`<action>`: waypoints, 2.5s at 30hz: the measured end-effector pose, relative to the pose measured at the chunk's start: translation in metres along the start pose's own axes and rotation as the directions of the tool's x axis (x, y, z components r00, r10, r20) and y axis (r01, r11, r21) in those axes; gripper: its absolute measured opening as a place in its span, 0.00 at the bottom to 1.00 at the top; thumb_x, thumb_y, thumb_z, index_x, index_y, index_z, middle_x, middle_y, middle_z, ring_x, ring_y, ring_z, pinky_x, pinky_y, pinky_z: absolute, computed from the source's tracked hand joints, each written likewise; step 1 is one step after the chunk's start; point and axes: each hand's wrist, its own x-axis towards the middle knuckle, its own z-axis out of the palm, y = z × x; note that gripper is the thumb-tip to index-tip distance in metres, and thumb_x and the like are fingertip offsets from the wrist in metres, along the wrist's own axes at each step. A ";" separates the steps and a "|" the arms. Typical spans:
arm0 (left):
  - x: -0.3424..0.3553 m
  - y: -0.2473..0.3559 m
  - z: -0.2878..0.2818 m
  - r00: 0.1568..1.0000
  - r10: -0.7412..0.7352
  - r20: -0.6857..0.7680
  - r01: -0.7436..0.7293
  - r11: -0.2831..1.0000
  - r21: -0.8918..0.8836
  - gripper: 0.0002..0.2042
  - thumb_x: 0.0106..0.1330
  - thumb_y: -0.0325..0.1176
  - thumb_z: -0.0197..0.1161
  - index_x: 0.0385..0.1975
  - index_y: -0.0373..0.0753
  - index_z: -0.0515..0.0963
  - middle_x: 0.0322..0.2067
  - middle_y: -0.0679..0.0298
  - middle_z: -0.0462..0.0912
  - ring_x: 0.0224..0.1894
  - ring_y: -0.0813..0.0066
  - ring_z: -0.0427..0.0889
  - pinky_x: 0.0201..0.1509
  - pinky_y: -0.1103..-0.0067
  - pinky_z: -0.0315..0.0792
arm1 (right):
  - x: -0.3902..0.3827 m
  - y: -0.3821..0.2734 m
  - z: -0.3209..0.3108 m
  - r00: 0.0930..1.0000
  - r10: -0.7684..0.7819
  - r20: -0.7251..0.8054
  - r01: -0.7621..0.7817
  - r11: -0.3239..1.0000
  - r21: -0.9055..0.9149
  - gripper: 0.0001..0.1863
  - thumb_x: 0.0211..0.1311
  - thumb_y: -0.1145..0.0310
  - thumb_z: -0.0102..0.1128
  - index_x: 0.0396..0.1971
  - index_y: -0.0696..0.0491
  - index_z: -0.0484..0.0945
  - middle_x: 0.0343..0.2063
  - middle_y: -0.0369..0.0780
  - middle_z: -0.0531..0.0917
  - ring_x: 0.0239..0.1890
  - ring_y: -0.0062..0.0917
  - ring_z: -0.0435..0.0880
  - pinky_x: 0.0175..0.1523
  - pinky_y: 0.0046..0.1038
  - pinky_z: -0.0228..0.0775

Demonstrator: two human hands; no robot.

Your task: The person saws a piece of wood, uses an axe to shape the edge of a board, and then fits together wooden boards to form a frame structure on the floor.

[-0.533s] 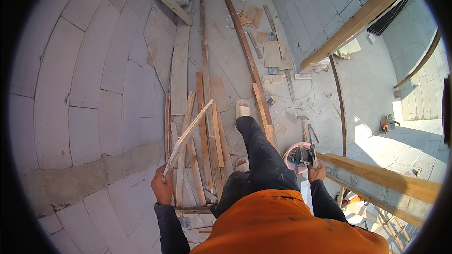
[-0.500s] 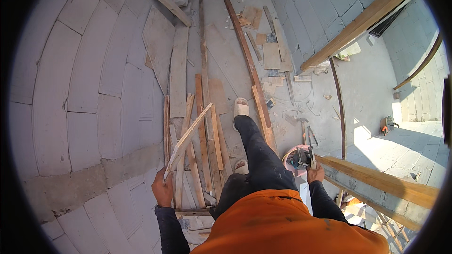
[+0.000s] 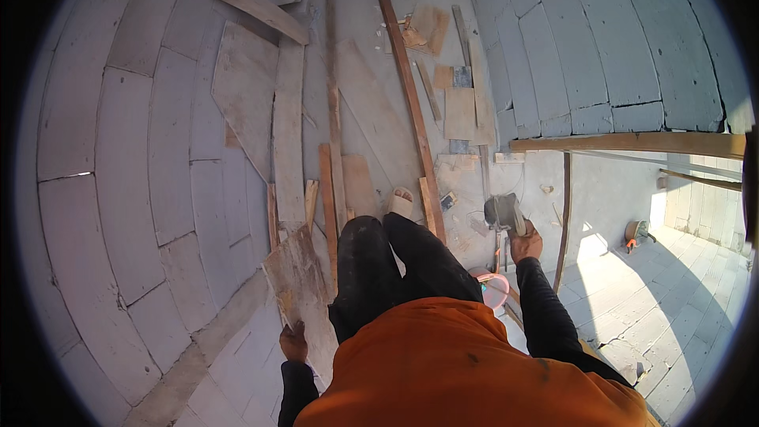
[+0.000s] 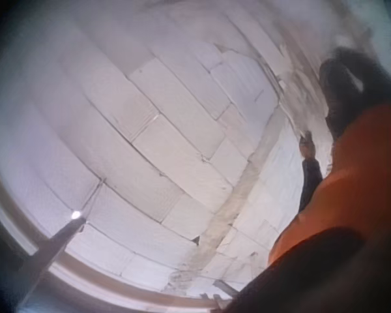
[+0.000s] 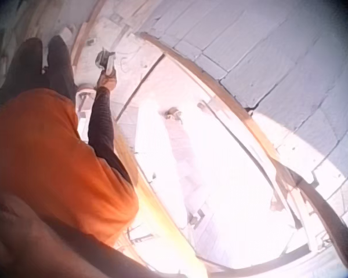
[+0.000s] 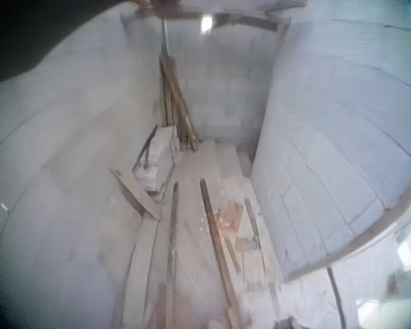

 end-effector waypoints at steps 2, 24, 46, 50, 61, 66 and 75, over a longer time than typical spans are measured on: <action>0.038 0.015 0.014 0.998 -0.042 0.045 0.040 0.998 0.044 0.15 0.72 0.36 0.69 0.44 0.25 0.84 0.37 0.42 0.90 0.40 0.51 0.90 0.48 0.65 0.79 | 0.036 -0.045 -0.017 0.992 -0.051 -0.120 0.053 0.998 0.017 0.20 0.59 0.56 0.73 0.47 0.52 0.86 0.40 0.50 0.90 0.43 0.46 0.89 0.52 0.40 0.79; 0.608 0.552 0.090 0.969 0.210 0.134 -0.212 0.977 -0.002 0.14 0.74 0.37 0.66 0.50 0.33 0.86 0.44 0.43 0.90 0.48 0.45 0.90 0.51 0.64 0.81 | 0.434 -0.435 -0.076 0.981 0.003 -0.195 -0.007 1.000 -0.020 0.15 0.56 0.67 0.73 0.44 0.53 0.86 0.36 0.44 0.91 0.40 0.37 0.90 0.50 0.36 0.80; 0.712 0.955 0.283 0.937 -0.304 -0.174 0.306 0.952 -0.019 0.21 0.73 0.40 0.67 0.52 0.26 0.82 0.45 0.37 0.88 0.50 0.40 0.88 0.53 0.62 0.79 | 1.177 -0.872 -0.159 0.820 -0.568 0.063 0.565 0.788 -0.245 0.20 0.57 0.59 0.73 0.48 0.50 0.84 0.39 0.52 0.88 0.44 0.54 0.88 0.50 0.49 0.78; 0.712 1.030 0.334 0.889 -0.447 -0.102 0.436 0.893 -0.111 0.23 0.70 0.47 0.67 0.47 0.28 0.85 0.40 0.38 0.89 0.48 0.40 0.88 0.52 0.60 0.79 | 1.238 -0.988 -0.167 0.736 -0.672 0.086 0.661 0.685 -0.306 0.21 0.56 0.58 0.74 0.49 0.50 0.84 0.39 0.52 0.89 0.45 0.54 0.88 0.50 0.50 0.78; 0.779 1.170 0.461 0.764 -0.645 -0.008 0.588 0.700 -0.405 0.19 0.71 0.42 0.67 0.49 0.29 0.84 0.40 0.41 0.89 0.46 0.44 0.90 0.50 0.62 0.79 | 1.290 -1.197 -0.041 0.543 -0.719 0.433 0.835 0.514 -0.195 0.23 0.57 0.59 0.73 0.53 0.51 0.85 0.44 0.49 0.90 0.46 0.46 0.90 0.54 0.43 0.80; 0.816 1.220 0.468 0.663 -0.748 0.035 0.668 0.570 -0.478 0.19 0.72 0.42 0.68 0.49 0.30 0.84 0.40 0.42 0.89 0.45 0.46 0.90 0.49 0.64 0.80 | 1.309 -1.246 0.047 0.507 -0.585 0.633 0.847 0.473 -0.242 0.23 0.61 0.63 0.70 0.56 0.51 0.84 0.44 0.47 0.90 0.48 0.44 0.89 0.56 0.40 0.78; 0.893 1.280 0.469 0.599 -0.795 -0.100 0.631 0.545 -0.551 0.14 0.72 0.34 0.67 0.51 0.32 0.85 0.41 0.48 0.91 0.47 0.52 0.91 0.50 0.67 0.82 | 1.404 -1.294 0.265 0.277 -0.509 0.815 0.955 0.239 -0.175 0.28 0.59 0.55 0.72 0.58 0.51 0.83 0.52 0.51 0.88 0.55 0.48 0.87 0.62 0.45 0.78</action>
